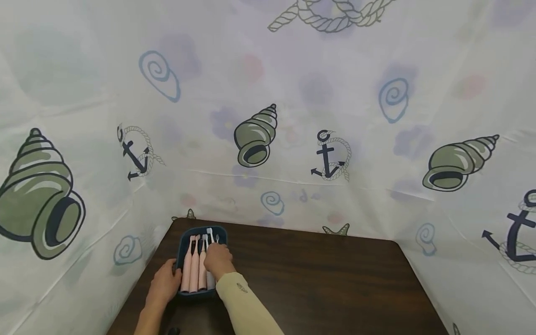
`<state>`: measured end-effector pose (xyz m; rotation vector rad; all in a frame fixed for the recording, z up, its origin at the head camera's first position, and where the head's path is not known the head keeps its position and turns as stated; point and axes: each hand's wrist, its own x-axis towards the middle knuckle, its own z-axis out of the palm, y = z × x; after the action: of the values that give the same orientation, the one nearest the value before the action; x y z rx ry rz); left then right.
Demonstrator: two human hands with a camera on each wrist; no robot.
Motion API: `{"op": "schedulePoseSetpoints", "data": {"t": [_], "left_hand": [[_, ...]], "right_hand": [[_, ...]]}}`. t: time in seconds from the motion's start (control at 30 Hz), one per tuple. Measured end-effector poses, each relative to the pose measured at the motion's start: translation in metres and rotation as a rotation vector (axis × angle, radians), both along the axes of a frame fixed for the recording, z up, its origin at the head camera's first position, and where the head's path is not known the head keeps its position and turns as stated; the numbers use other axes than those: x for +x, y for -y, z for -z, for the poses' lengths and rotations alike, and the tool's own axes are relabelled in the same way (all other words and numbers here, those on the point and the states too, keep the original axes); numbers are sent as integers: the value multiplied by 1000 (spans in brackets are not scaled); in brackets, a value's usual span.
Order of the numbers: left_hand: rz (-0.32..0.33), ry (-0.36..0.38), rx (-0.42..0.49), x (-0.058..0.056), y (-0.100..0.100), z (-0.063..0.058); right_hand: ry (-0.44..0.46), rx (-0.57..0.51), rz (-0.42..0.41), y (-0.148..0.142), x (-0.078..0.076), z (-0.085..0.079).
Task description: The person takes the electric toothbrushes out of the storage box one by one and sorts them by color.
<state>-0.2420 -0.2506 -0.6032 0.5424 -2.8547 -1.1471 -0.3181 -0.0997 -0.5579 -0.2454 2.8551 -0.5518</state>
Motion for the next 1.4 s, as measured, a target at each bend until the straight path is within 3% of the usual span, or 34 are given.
{"op": "schedulePoseSetpoints", "data": {"t": [0.4, 0.6, 0.77, 1.13, 1.4], "left_hand": [[4, 53, 18, -5, 2, 0], [7, 49, 11, -8, 5, 4], [8, 36, 4, -8, 5, 4], [32, 38, 10, -7, 10, 12], [33, 65, 6, -10, 10, 11]], "right_hand": [[-5, -171, 53, -15, 6, -17], [-15, -255, 36, -24, 4, -22], [-52, -349, 43, -33, -4, -30], [-152, -639, 142, -67, -27, -52], [-207, -685, 216, -88, -42, -39]]}}
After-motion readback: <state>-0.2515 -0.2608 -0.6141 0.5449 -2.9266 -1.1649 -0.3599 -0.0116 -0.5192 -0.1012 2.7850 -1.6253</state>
